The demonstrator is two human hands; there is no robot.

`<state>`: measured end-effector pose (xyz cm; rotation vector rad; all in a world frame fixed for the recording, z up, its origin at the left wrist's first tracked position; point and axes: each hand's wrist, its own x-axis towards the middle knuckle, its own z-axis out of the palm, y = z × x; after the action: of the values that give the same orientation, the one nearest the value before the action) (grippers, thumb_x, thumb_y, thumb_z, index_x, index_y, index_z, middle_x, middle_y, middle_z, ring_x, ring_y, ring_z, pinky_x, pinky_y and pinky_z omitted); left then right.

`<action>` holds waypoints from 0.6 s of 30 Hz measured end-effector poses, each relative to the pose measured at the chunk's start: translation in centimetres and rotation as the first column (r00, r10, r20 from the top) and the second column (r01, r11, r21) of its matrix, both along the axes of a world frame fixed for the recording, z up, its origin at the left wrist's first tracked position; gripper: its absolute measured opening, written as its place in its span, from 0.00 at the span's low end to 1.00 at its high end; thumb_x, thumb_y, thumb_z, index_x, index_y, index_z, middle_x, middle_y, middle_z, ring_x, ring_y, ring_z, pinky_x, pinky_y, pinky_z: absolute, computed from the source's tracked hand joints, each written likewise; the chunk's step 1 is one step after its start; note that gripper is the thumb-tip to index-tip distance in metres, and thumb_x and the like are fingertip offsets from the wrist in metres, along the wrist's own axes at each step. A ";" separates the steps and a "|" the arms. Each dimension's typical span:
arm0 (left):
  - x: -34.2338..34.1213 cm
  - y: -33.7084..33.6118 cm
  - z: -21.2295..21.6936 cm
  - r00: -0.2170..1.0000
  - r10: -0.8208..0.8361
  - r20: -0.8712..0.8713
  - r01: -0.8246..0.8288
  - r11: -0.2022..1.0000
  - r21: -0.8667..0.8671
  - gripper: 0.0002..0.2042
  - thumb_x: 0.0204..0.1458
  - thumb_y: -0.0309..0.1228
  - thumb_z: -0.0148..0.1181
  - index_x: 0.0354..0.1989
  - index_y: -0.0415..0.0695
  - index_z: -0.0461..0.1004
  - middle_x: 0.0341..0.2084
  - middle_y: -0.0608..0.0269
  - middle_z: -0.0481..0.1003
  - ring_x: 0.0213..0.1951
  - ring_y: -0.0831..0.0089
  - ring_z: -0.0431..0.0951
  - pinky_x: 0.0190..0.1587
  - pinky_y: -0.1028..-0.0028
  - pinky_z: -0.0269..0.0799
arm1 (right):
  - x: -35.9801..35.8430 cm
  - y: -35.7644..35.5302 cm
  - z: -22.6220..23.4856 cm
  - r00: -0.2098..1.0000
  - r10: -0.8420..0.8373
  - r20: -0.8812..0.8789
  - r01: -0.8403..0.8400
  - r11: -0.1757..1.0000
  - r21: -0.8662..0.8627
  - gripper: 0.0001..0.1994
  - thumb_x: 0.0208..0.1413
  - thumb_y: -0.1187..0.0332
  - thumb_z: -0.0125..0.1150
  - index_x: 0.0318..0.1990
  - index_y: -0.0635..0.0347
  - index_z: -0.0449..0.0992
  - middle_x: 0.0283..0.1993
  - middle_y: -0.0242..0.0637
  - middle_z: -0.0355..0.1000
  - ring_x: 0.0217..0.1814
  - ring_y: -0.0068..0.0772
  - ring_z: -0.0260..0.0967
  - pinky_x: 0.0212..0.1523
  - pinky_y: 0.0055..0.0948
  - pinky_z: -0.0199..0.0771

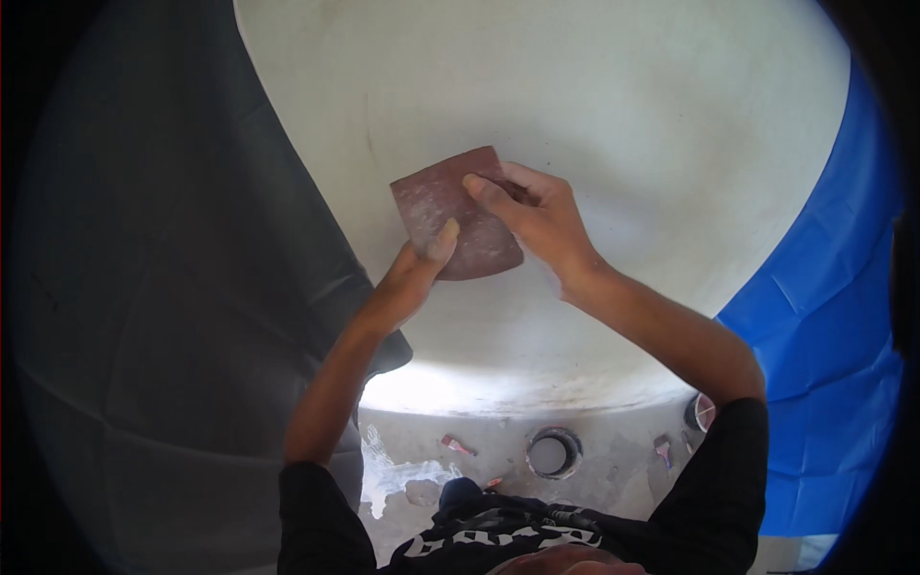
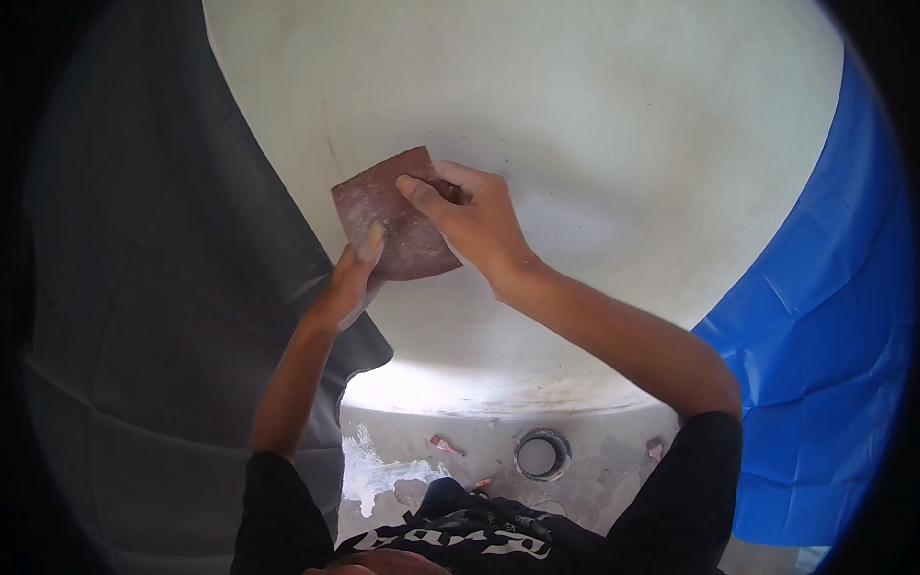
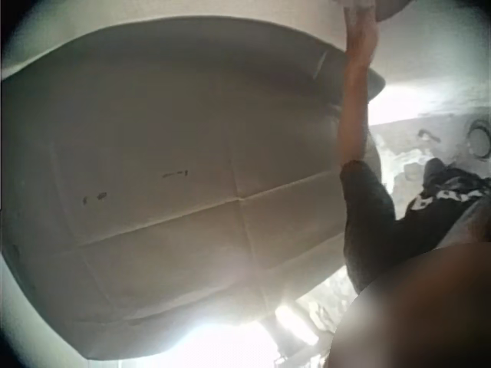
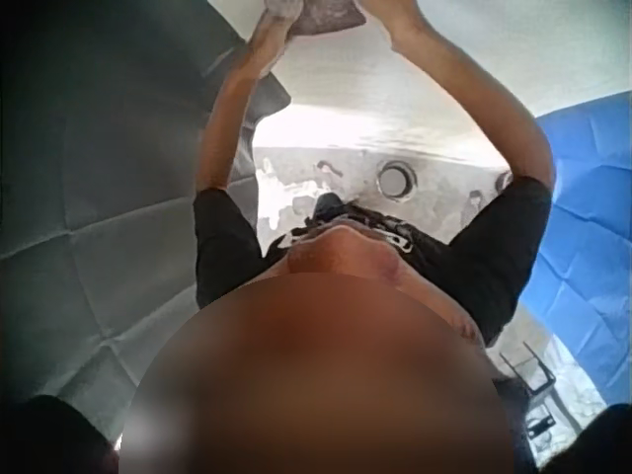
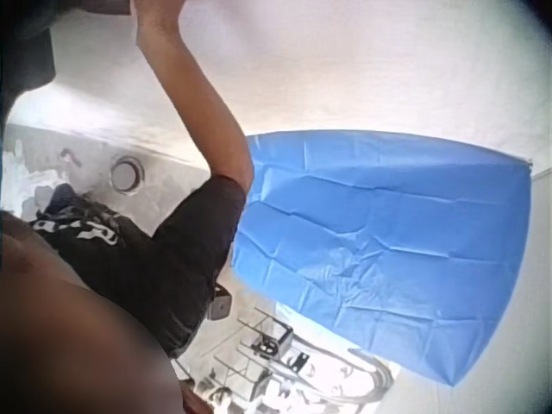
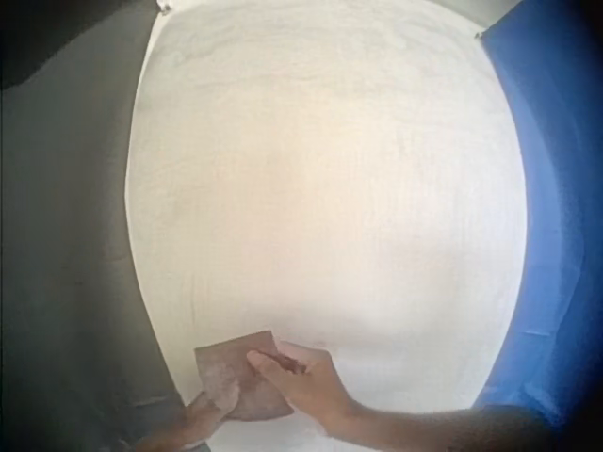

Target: Sanding the interior wall of a large vessel using sandpaper.

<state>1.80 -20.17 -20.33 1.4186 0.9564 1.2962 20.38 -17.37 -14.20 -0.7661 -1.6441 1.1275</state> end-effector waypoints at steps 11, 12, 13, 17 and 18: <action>-4.5 3.5 8.7 0.675 0.718 -0.169 -0.400 0.548 0.735 0.20 0.69 0.39 0.52 0.55 0.32 0.75 0.45 0.47 0.81 0.48 0.59 0.82 0.55 0.64 0.71 | 8.8 9.9 22.8 0.317 -0.948 0.020 0.305 0.122 0.945 0.19 0.68 0.59 0.54 0.37 0.70 0.79 0.40 0.56 0.76 0.40 0.51 0.74 0.44 0.49 0.71; -5.3 5.0 9.8 0.513 0.850 -0.117 -0.308 0.310 0.900 0.20 0.69 0.37 0.52 0.59 0.32 0.72 0.51 0.45 0.78 0.54 0.56 0.79 0.58 0.62 0.70 | 10.8 11.5 23.8 0.304 -0.935 -0.183 0.320 -0.081 0.944 0.22 0.67 0.57 0.57 0.27 0.69 0.78 0.28 0.53 0.76 0.30 0.51 0.72 0.35 0.48 0.70; -6.1 6.7 10.6 0.352 0.936 -0.010 -0.151 0.067 0.986 0.21 0.69 0.35 0.51 0.63 0.33 0.70 0.57 0.42 0.75 0.60 0.52 0.76 0.62 0.61 0.68 | 11.6 12.7 23.7 0.307 -0.935 -0.180 0.320 -0.076 0.944 0.22 0.67 0.57 0.57 0.27 0.69 0.78 0.28 0.53 0.76 0.30 0.51 0.72 0.35 0.48 0.70; -4.4 10.3 12.0 0.130 0.989 0.073 0.037 -0.078 0.996 0.25 0.68 0.33 0.51 0.70 0.36 0.62 0.68 0.42 0.66 0.69 0.51 0.66 0.70 0.58 0.61 | 14.2 18.0 19.7 0.241 -0.822 -0.515 0.584 -0.301 0.754 0.22 0.65 0.59 0.58 0.20 0.63 0.74 0.22 0.49 0.71 0.27 0.52 0.70 0.33 0.46 0.70; -3.9 11.8 11.2 0.188 0.981 -0.047 0.026 0.042 0.999 0.27 0.68 0.34 0.50 0.73 0.37 0.58 0.71 0.41 0.60 0.72 0.49 0.60 0.72 0.55 0.56 | 13.9 18.5 19.4 0.252 -0.726 -0.640 0.522 -0.455 0.722 0.22 0.65 0.60 0.58 0.19 0.62 0.72 0.22 0.47 0.70 0.27 0.51 0.69 0.32 0.46 0.69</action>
<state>-2.15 -8.40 -9.10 3.0354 1.8718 2.0337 34.32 1.10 5.19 -0.7242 -1.0771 -1.0987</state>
